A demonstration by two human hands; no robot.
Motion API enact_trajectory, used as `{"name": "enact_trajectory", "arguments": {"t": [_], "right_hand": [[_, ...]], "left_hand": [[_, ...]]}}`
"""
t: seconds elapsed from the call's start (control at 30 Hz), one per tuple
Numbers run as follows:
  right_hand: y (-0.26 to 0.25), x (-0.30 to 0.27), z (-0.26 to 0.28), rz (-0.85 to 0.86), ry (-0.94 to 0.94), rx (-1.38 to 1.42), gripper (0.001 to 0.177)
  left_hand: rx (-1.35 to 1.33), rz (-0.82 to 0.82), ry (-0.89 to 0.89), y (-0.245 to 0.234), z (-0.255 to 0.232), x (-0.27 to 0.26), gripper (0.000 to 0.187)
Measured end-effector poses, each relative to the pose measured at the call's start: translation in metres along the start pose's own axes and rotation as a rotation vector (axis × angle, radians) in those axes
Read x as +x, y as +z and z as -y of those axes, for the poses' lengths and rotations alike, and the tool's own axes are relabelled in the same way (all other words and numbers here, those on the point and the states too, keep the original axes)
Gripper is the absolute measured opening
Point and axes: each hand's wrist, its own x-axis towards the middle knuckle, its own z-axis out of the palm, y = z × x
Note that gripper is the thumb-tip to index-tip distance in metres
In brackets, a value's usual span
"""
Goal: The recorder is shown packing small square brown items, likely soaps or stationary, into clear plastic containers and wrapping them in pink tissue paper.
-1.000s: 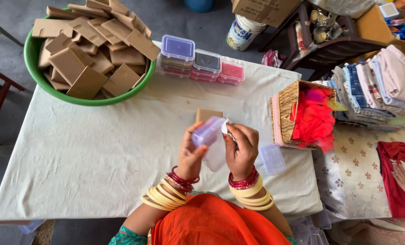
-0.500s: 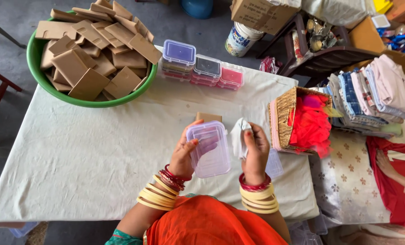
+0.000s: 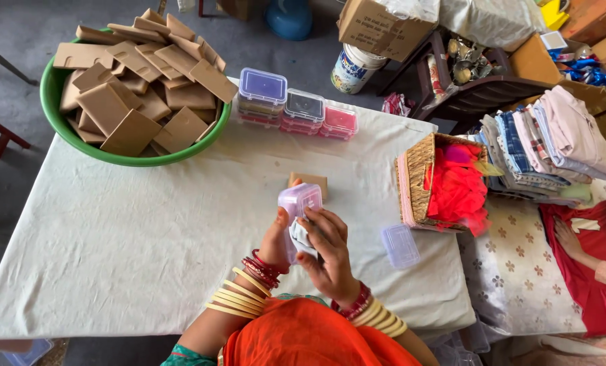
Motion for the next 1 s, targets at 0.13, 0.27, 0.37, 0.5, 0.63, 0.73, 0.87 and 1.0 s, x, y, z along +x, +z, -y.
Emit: {"name": "enact_trajectory", "arguments": {"t": [0.13, 0.27, 0.37, 0.5, 0.63, 0.73, 0.87, 1.0], "right_hand": [[0.004, 0.009, -0.028, -0.128, -0.003, -0.130, 0.042], [0.019, -0.011, -0.061, -0.210, 0.079, -0.109, 0.034], [0.011, -0.017, -0.026, -0.097, -0.142, 0.080, 0.032], [0.020, -0.031, -0.045, -0.018, -0.272, -0.047, 0.027], [0.004, 0.000, -0.035, -0.098, 0.055, 0.057, 0.030], [0.004, -0.003, -0.019, -0.131, -0.044, -0.070, 0.035], [0.016, -0.022, -0.036, 0.117, -0.250, 0.128, 0.031], [0.021, -0.016, -0.070, -0.108, 0.223, 0.088, 0.022]], "left_hand": [[-0.001, -0.088, -0.087, -0.008, 0.010, -0.010, 0.100], [0.022, 0.033, -0.196, -0.003, 0.004, -0.014, 0.103], [-0.044, 0.039, -0.079, 0.010, -0.025, -0.006, 0.100], [-0.094, -0.015, -0.027, 0.009, -0.036, -0.016, 0.097], [0.026, -0.003, -0.138, -0.001, -0.006, -0.017, 0.094], [-0.101, -0.028, -0.152, -0.014, -0.008, -0.017, 0.091], [-0.143, -0.068, -0.028, -0.020, -0.007, -0.016, 0.085], [-0.036, -0.115, -0.166, -0.010, 0.022, -0.019, 0.080]]}}
